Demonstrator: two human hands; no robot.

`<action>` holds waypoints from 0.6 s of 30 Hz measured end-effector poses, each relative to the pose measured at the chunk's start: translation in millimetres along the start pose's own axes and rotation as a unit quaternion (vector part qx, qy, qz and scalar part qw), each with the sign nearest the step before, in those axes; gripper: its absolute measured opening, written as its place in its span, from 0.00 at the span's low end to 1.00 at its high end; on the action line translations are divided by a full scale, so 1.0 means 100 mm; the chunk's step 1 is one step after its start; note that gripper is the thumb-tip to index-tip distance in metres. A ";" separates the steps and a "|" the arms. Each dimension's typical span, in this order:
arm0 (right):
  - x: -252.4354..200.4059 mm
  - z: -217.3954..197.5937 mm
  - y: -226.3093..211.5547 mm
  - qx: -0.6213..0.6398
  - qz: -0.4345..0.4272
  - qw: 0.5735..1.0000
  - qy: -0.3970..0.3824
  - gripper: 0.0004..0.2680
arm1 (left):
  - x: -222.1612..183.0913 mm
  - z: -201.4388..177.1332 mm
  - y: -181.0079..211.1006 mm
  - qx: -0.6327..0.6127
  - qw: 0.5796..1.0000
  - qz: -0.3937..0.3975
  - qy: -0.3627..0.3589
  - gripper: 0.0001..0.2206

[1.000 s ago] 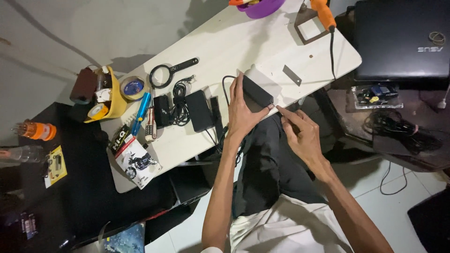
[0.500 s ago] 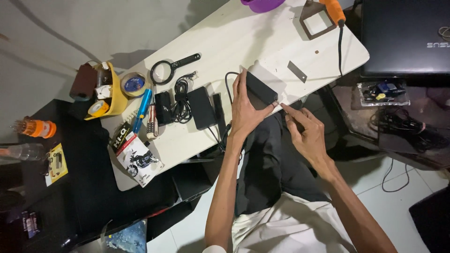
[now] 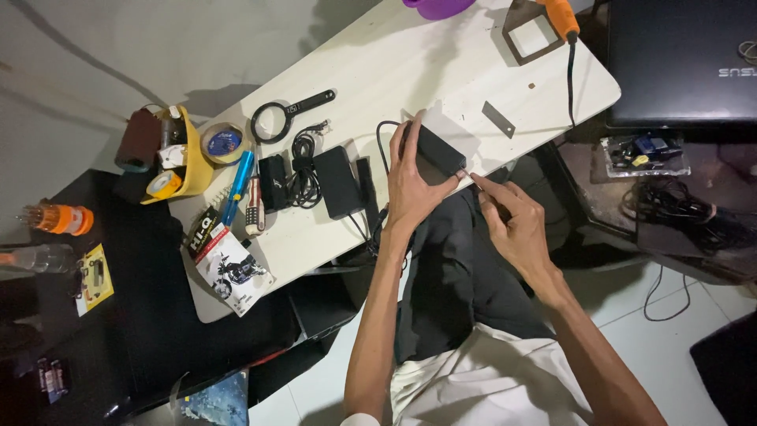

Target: The person is using a small screwdriver to pry open the plastic casing of a power adapter on a repair bench.

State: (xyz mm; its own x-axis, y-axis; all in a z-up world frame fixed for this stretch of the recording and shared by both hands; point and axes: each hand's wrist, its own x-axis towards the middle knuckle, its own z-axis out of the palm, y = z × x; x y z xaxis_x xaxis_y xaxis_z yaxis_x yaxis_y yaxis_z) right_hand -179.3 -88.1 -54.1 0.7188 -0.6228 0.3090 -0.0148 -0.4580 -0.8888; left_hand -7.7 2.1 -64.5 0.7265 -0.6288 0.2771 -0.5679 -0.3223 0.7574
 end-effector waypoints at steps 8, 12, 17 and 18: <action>0.02 -0.12 -0.18 0.018 0.072 0.996 -0.058 0.10 | -0.05 0.02 -0.06 -0.031 0.995 0.069 0.063 0.48; -0.05 0.03 0.29 0.009 0.085 0.996 -0.027 0.06 | -0.12 0.02 0.03 -0.021 0.992 0.091 0.089 0.50; 0.13 0.13 -0.04 0.051 0.031 0.997 0.056 0.16 | -0.22 0.08 0.00 -0.004 0.984 0.112 0.140 0.53; 0.15 0.19 0.02 0.052 0.032 0.996 0.058 0.16 | -0.25 0.12 0.00 -0.003 0.984 0.113 0.138 0.53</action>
State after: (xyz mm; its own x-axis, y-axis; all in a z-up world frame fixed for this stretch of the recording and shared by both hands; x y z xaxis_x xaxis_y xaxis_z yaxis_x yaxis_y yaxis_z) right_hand -155.1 -85.8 -57.4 0.6337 -0.7201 0.2827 0.0196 -0.3504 -0.9364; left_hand -30.6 9.4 -79.1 0.6593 -0.4671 0.5892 -0.7259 -0.1915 0.6606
